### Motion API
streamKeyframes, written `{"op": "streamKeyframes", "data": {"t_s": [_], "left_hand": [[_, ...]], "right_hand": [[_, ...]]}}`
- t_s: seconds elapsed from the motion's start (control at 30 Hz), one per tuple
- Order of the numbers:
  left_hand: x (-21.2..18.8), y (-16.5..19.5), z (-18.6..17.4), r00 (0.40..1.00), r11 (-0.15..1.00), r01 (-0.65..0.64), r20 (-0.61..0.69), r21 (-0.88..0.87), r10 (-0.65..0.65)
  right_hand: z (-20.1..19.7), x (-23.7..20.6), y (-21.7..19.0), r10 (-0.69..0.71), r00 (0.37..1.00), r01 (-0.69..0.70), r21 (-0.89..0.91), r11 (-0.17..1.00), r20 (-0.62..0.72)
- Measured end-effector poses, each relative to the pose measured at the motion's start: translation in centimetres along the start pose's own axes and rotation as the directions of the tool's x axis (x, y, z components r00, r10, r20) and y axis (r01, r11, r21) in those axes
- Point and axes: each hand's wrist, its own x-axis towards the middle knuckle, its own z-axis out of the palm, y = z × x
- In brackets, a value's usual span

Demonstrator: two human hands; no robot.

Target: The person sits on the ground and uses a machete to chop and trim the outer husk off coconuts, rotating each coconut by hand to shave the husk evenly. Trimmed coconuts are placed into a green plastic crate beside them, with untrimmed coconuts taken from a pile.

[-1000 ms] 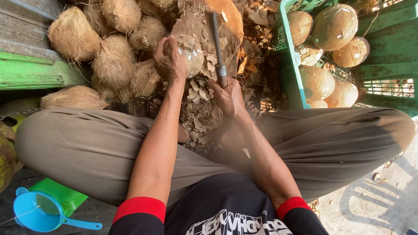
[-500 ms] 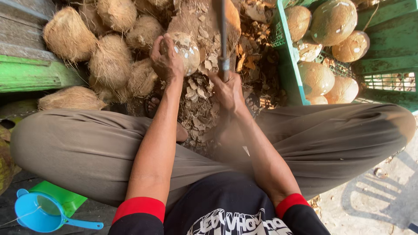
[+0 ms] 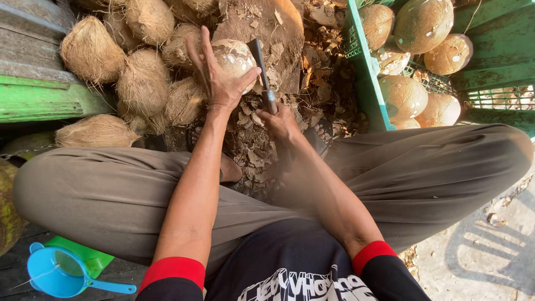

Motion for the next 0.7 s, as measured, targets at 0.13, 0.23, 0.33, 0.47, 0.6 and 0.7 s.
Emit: {"op": "streamKeyframes", "data": {"t_s": [0.13, 0.23, 0.33, 0.47, 0.6, 0.7], "left_hand": [[0.5, -0.4, -0.5, 0.845, 0.812, 0.534, 0.17, -0.236, -0.507], [1.1, -1.3, -0.6, 0.644, 0.557, 0.748, 0.192, -0.36, -0.741], [1.1, -1.4, -0.1, 0.687, 0.629, 0.689, 0.049, -0.36, -0.725], [0.5, -0.3, 0.8, 0.657, 0.632, 0.713, -0.028, -0.303, -0.754], [-0.3, 0.7, 1.3, 0.6, 0.584, 0.759, -0.04, -0.287, -0.799], [-0.7, 0.7, 1.3, 0.843, 0.879, 0.401, -0.27, -0.259, -0.465]], "right_hand": [[-1.4, -0.6, -0.9, -0.241, 0.97, 0.241, 0.006, 0.97, -0.014], [-2.4, -0.9, -1.7, -0.42, 0.903, 0.395, -0.209, 0.895, -0.092], [-3.2, -1.5, -2.4, -0.509, 0.855, 0.475, -0.243, 0.846, -0.099], [-2.4, -2.5, -2.7, -0.595, 0.793, 0.537, -0.31, 0.785, -0.133], [-0.3, -3.3, -2.7, -0.365, 0.92, 0.337, -0.192, 0.922, -0.142], [0.0, -3.7, -2.8, -0.227, 0.972, 0.198, -0.306, 0.931, -0.062]]}}
